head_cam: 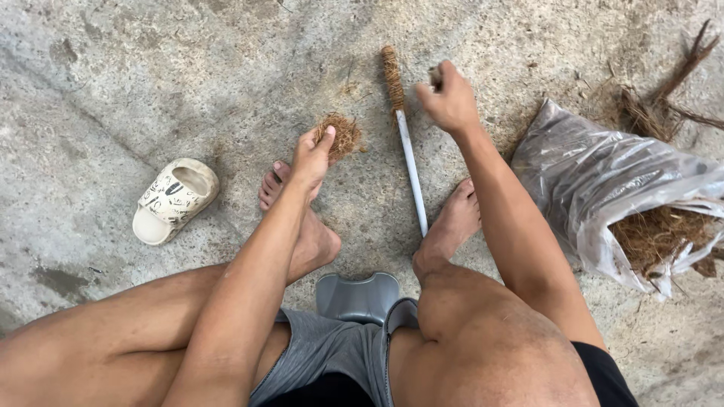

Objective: The person sits on a concrete floor and wraps dried coconut coir around a white cylindrical handle. They use a thin wire to secure the coir in place, forming a broom head. The person repeatedly pulls coir from a plastic bag, wraps it around the handle, and tightens the wire.

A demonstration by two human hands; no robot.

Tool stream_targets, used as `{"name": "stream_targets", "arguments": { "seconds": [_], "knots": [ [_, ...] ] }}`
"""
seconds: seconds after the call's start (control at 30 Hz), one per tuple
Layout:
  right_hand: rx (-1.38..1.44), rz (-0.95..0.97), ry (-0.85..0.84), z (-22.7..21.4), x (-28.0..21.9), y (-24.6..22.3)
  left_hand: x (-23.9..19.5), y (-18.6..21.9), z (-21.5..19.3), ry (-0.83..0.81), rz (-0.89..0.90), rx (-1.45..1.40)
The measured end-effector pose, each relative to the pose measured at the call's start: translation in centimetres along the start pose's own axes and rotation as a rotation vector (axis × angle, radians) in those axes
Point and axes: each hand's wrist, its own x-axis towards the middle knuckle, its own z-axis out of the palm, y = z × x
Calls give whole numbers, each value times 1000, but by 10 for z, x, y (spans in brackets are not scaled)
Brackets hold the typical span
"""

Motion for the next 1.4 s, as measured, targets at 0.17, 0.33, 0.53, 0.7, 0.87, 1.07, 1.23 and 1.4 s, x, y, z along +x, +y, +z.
{"name": "stream_targets", "arguments": {
  "seconds": [0.17,0.33,0.53,0.7,0.87,1.07,1.23,1.4],
  "knots": [
    [-337,107,-297,16,28,-52,-5,-1,2,-77,140,23],
    [-151,58,-347,0,23,-57,-16,13,3,-96,207,124],
    [-3,-311,-173,-73,-17,-80,-48,68,27,-261,351,263],
    [-125,-458,-44,-131,-61,-127,-95,117,48,-393,646,231],
    [-167,-510,2,-162,-103,-167,-143,151,55,-531,632,297],
    [-140,-648,69,-175,-136,-195,-184,170,48,-596,799,335],
    [-133,-687,96,-178,-150,-206,-198,176,37,-672,797,253],
    [-159,-675,107,-176,-159,-216,-200,178,29,-660,817,244]
  ]
}}
